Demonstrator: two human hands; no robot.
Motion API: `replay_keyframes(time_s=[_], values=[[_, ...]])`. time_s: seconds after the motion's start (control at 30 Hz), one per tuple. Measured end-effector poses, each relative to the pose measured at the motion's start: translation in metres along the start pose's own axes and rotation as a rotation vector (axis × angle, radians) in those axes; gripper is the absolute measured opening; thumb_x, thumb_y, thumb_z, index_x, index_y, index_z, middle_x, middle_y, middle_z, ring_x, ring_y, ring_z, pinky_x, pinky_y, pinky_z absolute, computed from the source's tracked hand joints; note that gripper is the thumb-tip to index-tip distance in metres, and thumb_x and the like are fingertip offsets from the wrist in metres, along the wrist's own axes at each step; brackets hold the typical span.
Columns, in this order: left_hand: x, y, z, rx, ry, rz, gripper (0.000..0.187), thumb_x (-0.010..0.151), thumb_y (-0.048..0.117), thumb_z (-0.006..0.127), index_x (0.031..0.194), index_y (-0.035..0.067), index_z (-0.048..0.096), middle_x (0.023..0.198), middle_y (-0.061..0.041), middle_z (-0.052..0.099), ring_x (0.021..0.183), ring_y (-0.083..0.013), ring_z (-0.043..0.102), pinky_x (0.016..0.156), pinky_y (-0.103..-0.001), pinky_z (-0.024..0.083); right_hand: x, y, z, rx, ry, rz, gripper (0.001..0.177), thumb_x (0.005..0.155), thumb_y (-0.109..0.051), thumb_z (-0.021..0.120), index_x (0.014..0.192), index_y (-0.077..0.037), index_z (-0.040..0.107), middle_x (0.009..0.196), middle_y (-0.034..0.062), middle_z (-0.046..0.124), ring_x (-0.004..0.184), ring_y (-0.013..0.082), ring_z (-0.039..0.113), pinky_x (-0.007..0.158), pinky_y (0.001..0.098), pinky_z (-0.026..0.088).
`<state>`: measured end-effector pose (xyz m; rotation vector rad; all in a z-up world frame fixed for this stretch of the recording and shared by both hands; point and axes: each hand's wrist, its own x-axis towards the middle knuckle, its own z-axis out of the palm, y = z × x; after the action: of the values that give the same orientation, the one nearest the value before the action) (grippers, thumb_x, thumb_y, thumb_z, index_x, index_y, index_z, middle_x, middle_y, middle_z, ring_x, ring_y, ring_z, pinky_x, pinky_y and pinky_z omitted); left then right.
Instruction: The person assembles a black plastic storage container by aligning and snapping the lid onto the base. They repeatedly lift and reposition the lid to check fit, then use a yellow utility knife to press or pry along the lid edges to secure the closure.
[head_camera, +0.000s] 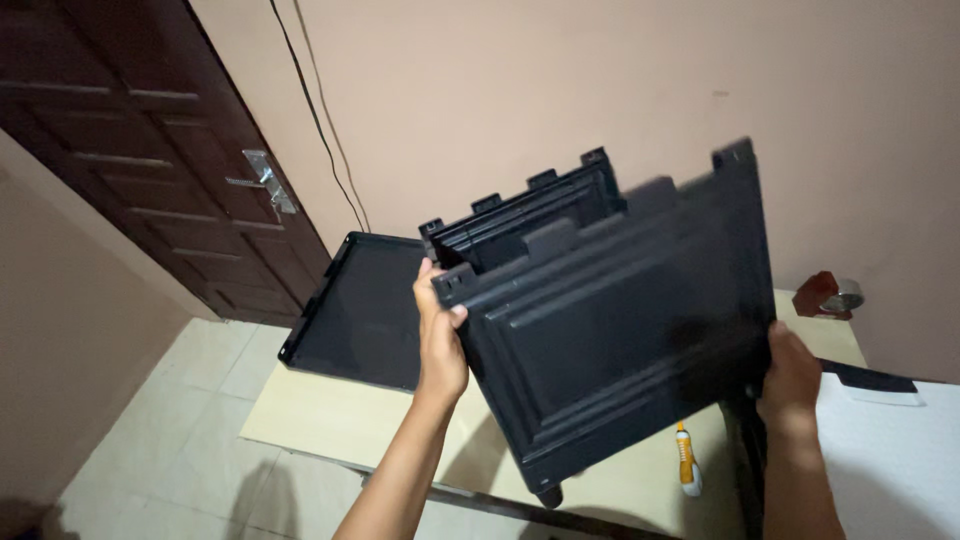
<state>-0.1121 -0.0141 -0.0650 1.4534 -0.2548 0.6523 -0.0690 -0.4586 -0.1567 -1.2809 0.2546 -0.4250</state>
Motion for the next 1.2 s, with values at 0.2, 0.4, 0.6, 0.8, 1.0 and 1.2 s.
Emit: replay_keyframes(time_s=[0.2, 0.4, 0.6, 0.8, 1.0, 1.2], values=[[-0.02, 0.015, -0.018, -0.025, -0.136, 0.057, 0.05, 0.089, 0.027, 0.042, 0.129, -0.001, 0.045, 0.169, -0.031, 0.02, 0.153, -0.0351, 0.032, 0.124, -0.046, 0.021, -0.05, 0.09, -0.039, 0.295, 0.032, -0.259, 0.036, 0.115, -0.029, 0.063, 0.134, 0.001, 0.055, 0.122, 0.0084, 0.059, 0.113, 0.021, 0.062, 0.103, 0.0384, 0.051], [-0.03, 0.016, -0.045, -0.072, -0.245, 0.087, 0.047, 0.086, 0.033, 0.044, 0.123, 0.004, 0.046, 0.173, -0.031, 0.017, 0.149, -0.037, 0.034, 0.121, -0.048, 0.025, -0.095, 0.161, -0.045, 0.447, 0.377, 0.097, 0.052, 0.104, -0.045, 0.053, 0.135, -0.004, 0.057, 0.129, 0.0083, 0.061, 0.112, 0.0267, 0.06, 0.093, 0.0439, 0.05], [-0.041, 0.008, -0.058, 0.005, -0.261, 0.134, 0.042, 0.085, 0.036, 0.044, 0.117, 0.009, 0.048, 0.172, -0.029, 0.025, 0.161, -0.0428, 0.027, 0.13, -0.052, 0.018, -0.137, 0.18, -0.013, 0.2, 0.42, -0.111, 0.075, 0.11, -0.056, 0.047, 0.147, 0.009, 0.048, 0.155, 0.0212, 0.05, 0.139, 0.036, 0.051, 0.111, 0.0394, 0.048], [-0.052, -0.002, -0.066, -0.008, -0.266, 0.127, 0.044, 0.082, 0.04, 0.047, 0.114, 0.01, 0.05, 0.172, -0.029, 0.025, 0.16, -0.045, 0.026, 0.13, -0.054, 0.017, -0.157, 0.188, 0.003, -0.114, 0.57, -0.017, 0.092, 0.101, -0.069, 0.014, 0.151, 0.004, 0.039, 0.146, 0.0226, 0.048, 0.128, 0.0338, 0.053, 0.104, 0.0396, 0.05], [-0.064, -0.007, -0.072, 0.016, -0.255, 0.166, 0.048, 0.082, 0.041, 0.05, 0.119, 0.01, 0.053, 0.172, -0.028, 0.028, 0.162, -0.0437, 0.026, 0.133, -0.053, 0.016, -0.162, 0.215, -0.001, -0.232, 0.687, 0.1, 0.09, 0.112, -0.065, 0.015, 0.137, 0.013, 0.052, 0.135, 0.024, 0.063, 0.118, 0.0353, 0.064, 0.105, 0.0406, 0.051], [-0.074, -0.002, -0.072, 0.036, -0.249, 0.085, 0.084, 0.086, 0.051, 0.044, 0.154, 0.001, 0.034, 0.171, -0.026, 0.026, 0.161, -0.0387, 0.024, 0.132, -0.048, 0.018, -0.175, 0.224, -0.01, -0.003, 0.56, 0.0, 0.067, 0.109, -0.048, 0.024, 0.138, 0.007, 0.049, 0.132, 0.0221, 0.06, 0.113, 0.0324, 0.063, 0.096, 0.041, 0.054]])
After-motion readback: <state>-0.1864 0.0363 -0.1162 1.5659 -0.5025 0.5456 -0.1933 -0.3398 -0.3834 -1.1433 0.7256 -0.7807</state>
